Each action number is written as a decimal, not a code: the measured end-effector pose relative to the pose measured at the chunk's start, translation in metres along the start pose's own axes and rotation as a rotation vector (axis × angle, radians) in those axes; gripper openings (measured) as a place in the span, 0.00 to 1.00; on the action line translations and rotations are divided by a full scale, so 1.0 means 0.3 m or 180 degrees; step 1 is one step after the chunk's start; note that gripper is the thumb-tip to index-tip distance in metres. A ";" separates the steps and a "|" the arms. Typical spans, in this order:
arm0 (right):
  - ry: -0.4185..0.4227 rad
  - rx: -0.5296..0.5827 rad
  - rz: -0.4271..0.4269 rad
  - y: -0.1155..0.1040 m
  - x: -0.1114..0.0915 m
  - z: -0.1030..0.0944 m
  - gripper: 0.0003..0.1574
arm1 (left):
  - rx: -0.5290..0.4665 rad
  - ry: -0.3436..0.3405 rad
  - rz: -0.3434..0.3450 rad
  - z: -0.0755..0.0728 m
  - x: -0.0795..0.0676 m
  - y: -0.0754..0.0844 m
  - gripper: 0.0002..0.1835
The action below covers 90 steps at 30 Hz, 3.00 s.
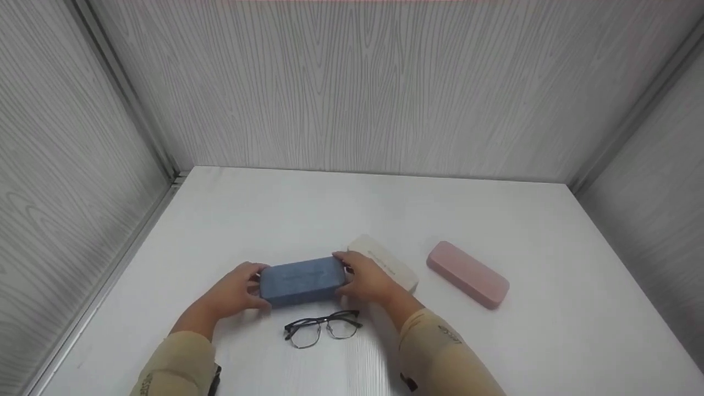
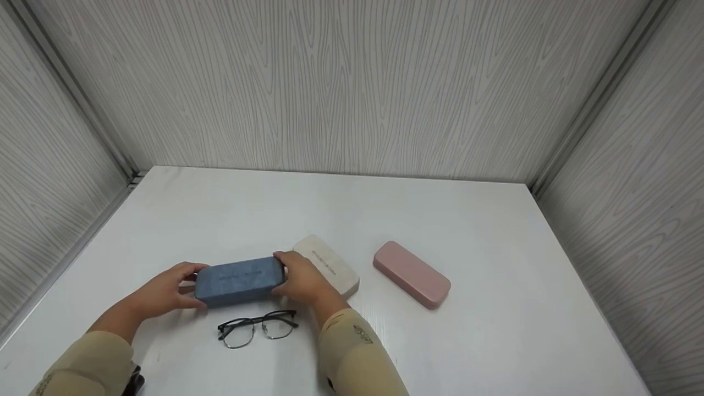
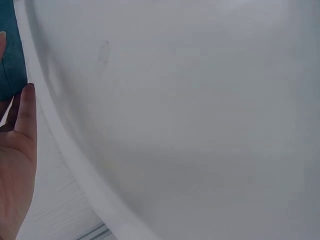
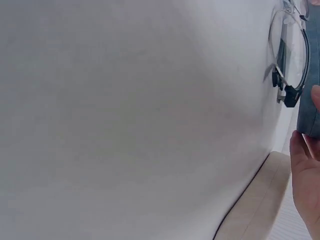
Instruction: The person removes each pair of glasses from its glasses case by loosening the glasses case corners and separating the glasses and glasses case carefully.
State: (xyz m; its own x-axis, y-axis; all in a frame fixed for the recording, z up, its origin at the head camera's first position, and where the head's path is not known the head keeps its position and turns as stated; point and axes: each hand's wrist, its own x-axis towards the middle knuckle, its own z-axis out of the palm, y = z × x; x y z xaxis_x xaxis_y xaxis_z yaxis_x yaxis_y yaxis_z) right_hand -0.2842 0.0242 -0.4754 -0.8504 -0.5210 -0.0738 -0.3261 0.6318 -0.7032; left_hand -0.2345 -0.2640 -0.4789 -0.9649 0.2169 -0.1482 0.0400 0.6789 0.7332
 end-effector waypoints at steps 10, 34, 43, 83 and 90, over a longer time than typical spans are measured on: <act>0.0339 0.0272 0.0250 -0.055 0.085 -0.003 0.48 | -0.0198 0.0244 -0.0083 -0.074 0.041 0.007 0.46; 0.0586 -0.0120 0.0939 -0.066 0.111 0.028 0.43 | -0.0177 0.0208 -0.0597 -0.022 0.122 0.040 0.45; 0.0475 -0.0096 0.1013 -0.078 0.115 0.057 0.43 | -0.0070 0.0174 -0.0734 -0.028 0.102 0.027 0.45; 0.0445 -0.0343 0.0197 -0.073 0.013 -0.026 0.35 | 0.0434 0.0229 -0.0356 -0.073 0.077 0.019 0.43; 0.0391 0.0060 0.0384 -0.046 -0.054 -0.071 0.35 | 0.0370 0.0410 -0.0196 -0.066 0.069 0.079 0.37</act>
State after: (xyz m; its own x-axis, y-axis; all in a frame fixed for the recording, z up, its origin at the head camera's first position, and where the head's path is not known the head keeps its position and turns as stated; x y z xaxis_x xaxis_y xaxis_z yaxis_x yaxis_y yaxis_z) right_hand -0.2748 0.0361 -0.4495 -0.9273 -0.3673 -0.0721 -0.2119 0.6739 -0.7077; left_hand -0.2586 -0.2573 -0.4515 -0.9914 0.0857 -0.0987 0.0023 0.7662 0.6425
